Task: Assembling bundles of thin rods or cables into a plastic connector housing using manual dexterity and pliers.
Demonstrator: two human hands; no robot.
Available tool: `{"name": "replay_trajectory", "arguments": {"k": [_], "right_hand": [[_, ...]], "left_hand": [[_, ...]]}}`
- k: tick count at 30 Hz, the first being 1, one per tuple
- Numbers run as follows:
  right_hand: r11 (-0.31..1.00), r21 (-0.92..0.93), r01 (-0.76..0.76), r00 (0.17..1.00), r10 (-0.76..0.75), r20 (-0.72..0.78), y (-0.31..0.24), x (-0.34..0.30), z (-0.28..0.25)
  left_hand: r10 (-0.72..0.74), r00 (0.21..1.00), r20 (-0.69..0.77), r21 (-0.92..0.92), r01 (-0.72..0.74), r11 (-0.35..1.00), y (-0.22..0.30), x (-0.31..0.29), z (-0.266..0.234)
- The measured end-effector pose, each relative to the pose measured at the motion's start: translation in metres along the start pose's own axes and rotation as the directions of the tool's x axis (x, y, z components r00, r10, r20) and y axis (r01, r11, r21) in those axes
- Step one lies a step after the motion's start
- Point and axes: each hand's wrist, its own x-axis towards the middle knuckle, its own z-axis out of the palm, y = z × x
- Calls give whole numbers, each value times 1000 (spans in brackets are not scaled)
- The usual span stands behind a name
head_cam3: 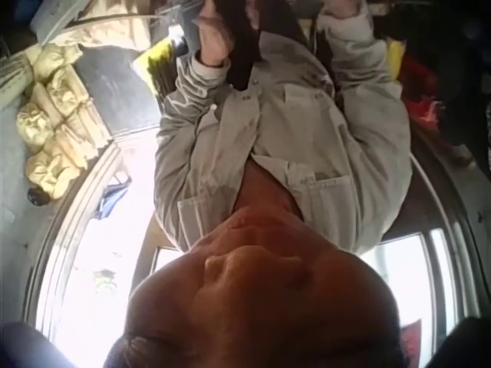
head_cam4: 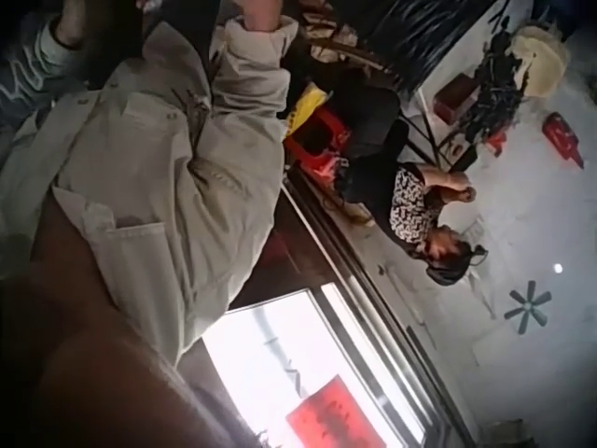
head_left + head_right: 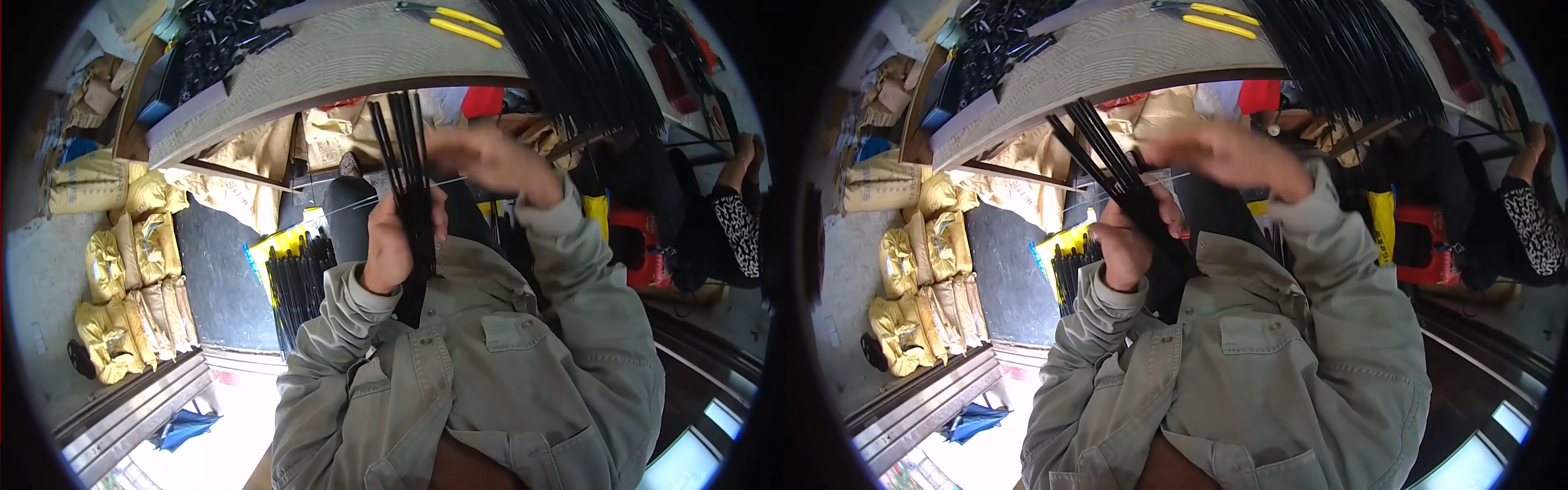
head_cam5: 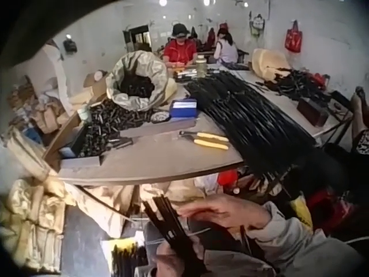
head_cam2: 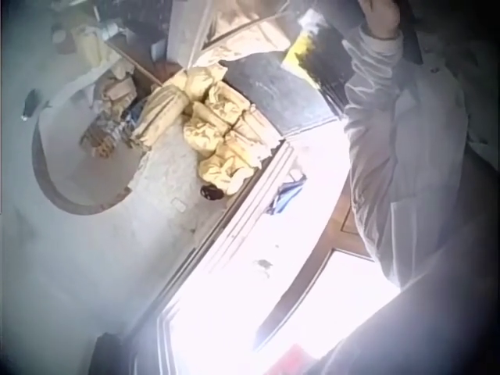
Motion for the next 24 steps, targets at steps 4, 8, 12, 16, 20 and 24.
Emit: {"name": "replay_trajectory", "arguments": {"k": [4, 8, 12, 16, 20, 24], "right_hand": [[865, 127, 486, 842, -502, 197, -47, 64, -22], [591, 807, 11, 813, -475, 337, -40, 96, -7], [975, 169, -141, 921, 67, 383, 2, 122, 2], [965, 121, -234, 834, 135, 534, 29, 123, 17], [957, 187, -222, 832, 86, 548, 32, 120, 17], [983, -172, 60, 992, -40, 119, 44, 112, 19]], "left_hand": [[-78, 997, 6, -144, 78, 987, 0, 14, -1], [-259, 964, -62, -134, 249, 959, 2, 23, -5], [-291, 949, -119, 24, 296, 955, 1, 28, -3], [-342, 915, -213, -28, 345, 938, 5, 27, 1], [-371, 886, -277, -24, 379, 925, 4, 29, -3], [-338, 894, -293, -12, 350, 937, -1, 30, -8]]}}
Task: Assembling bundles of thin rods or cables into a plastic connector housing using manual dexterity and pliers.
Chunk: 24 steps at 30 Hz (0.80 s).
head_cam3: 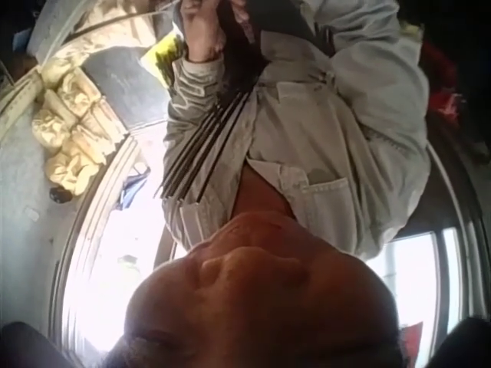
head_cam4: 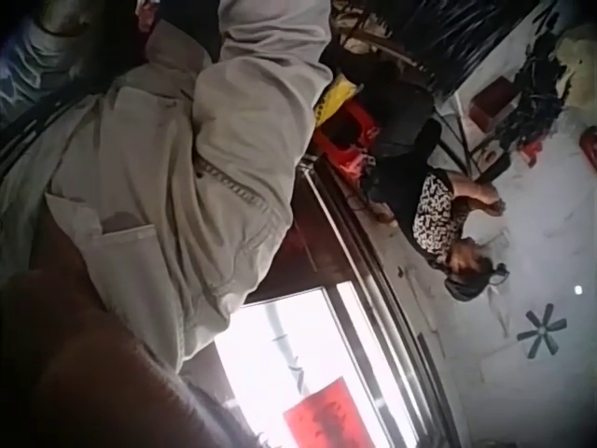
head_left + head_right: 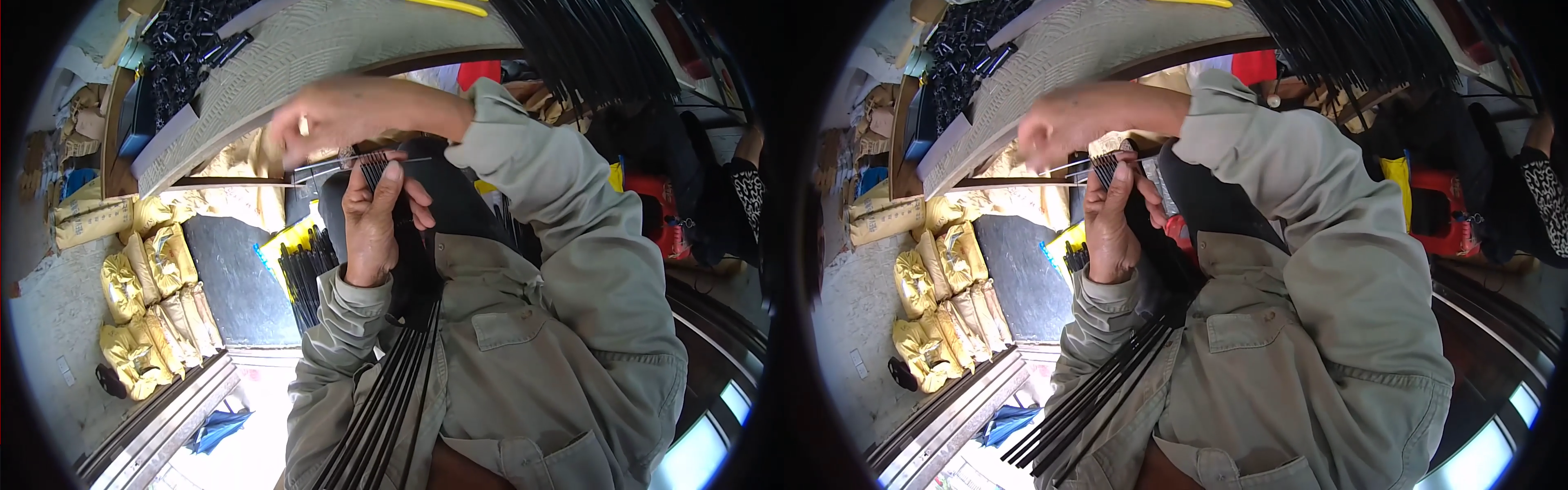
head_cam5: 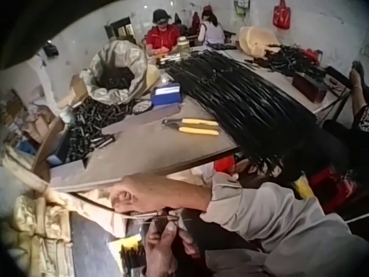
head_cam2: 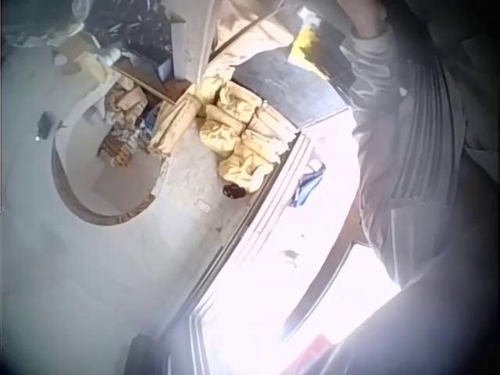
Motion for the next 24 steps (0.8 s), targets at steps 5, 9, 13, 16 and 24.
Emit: {"name": "replay_trajectory", "arguments": {"k": [5, 9, 13, 16, 24], "right_hand": [[954, -226, 196, 850, -280, -447, -38, -78, -24], [899, 389, -199, 860, 350, -370, -33, -155, 49], [682, 645, -345, 872, 488, -49, -30, -191, 125], [756, 555, -347, 938, 284, 198, -26, -193, 151], [991, -65, -118, 988, 123, 89, -62, -169, 220]], "left_hand": [[37, 999, -40, 14, -37, 999, -2, 6, -13], [75, 990, -120, 31, -72, 997, 5, -4, -12], [127, 978, -168, 58, -119, 991, 10, -13, -10], [204, 976, -82, 62, -199, 978, 9, -21, -20], [590, 645, 486, -437, -406, 803, 13, -100, -113]]}}
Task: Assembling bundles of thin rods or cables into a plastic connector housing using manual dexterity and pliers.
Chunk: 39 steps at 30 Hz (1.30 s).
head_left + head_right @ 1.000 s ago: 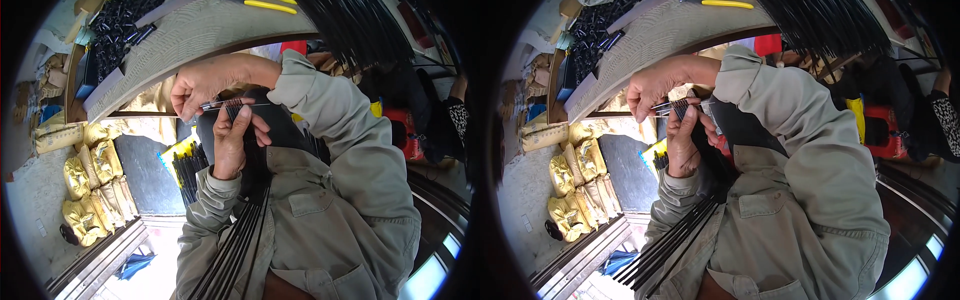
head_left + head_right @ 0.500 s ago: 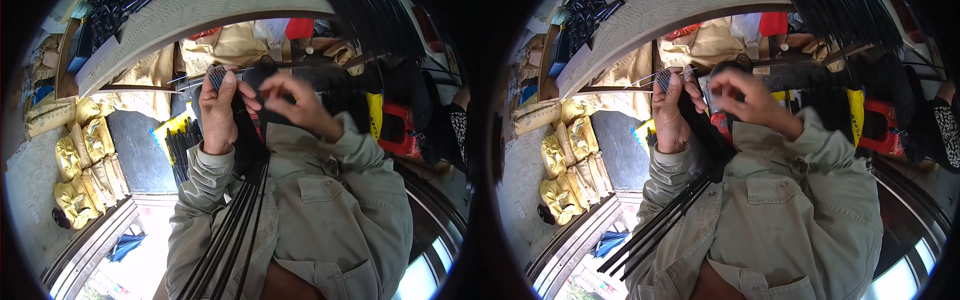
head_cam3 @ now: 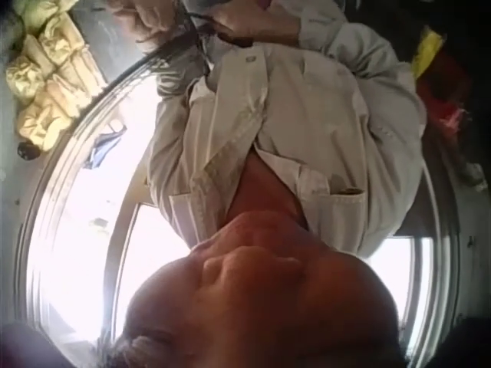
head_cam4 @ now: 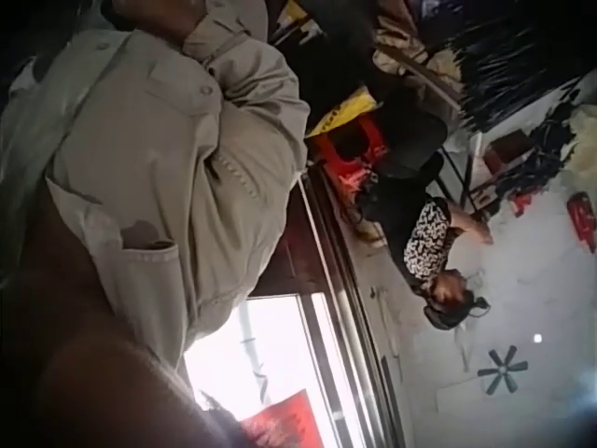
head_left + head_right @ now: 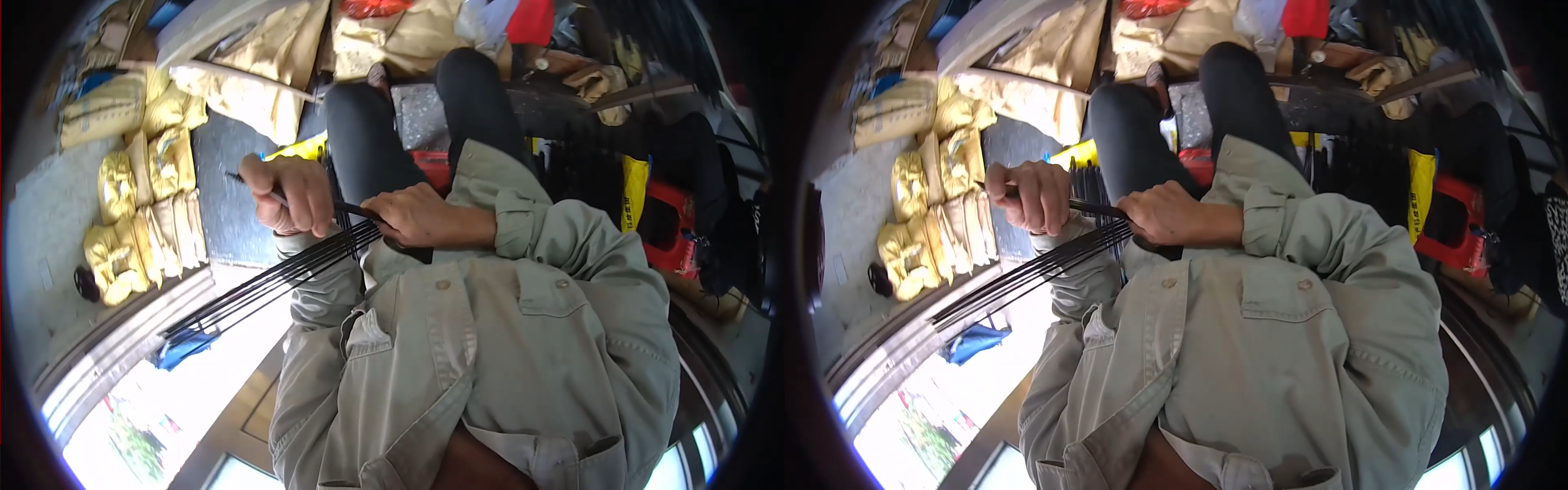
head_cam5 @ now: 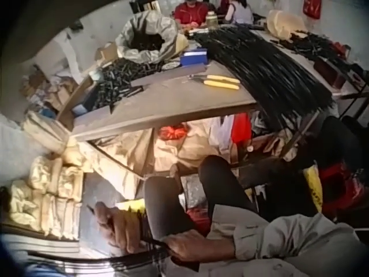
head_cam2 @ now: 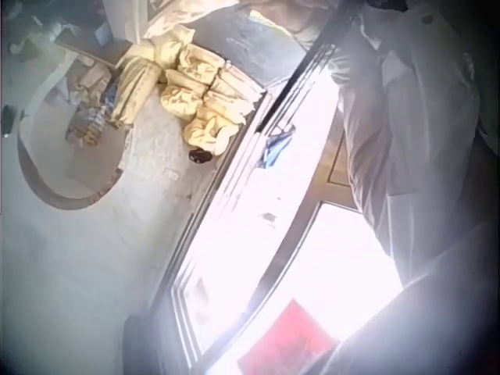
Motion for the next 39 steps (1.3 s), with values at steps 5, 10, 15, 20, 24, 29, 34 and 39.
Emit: {"name": "replay_trajectory", "arguments": {"k": [5, 10, 15, 20, 24, 29, 34, 39], "right_hand": [[990, -120, 77, 986, -57, 160, -13, -3, 16], [963, -237, 129, 975, -80, 209, -20, -4, 27], [966, -219, 140, 990, -133, 47, -34, 3, 40], [997, -56, 55, 980, -64, -190, -52, 23, 37], [996, 56, -62, 960, 75, -271, -56, 37, 17], [951, 283, -123, 944, 200, -261, -27, 51, -28], [868, 454, -201, 904, 343, -254, 7, 51, -66], [724, 648, -236, 832, 495, -251, 47, 49, -76]], "left_hand": [[173, 930, 324, -145, -132, 980, 16, -42, 9], [228, 881, 416, -112, -199, 974, 24, -58, 7], [312, 910, 275, -78, -302, 950, 30, -90, -1], [181, 964, -194, 84, -168, 982, 29, -71, 16], [62, 966, -250, 101, -38, 994, 29, -36, 15], [-120, 849, -514, 150, 226, 962, 6, 19, 11], [-286, 757, -587, 39, 380, 924, -34, 57, -10], [-412, 645, -644, -101, 462, 881, -61, 88, -14]]}}
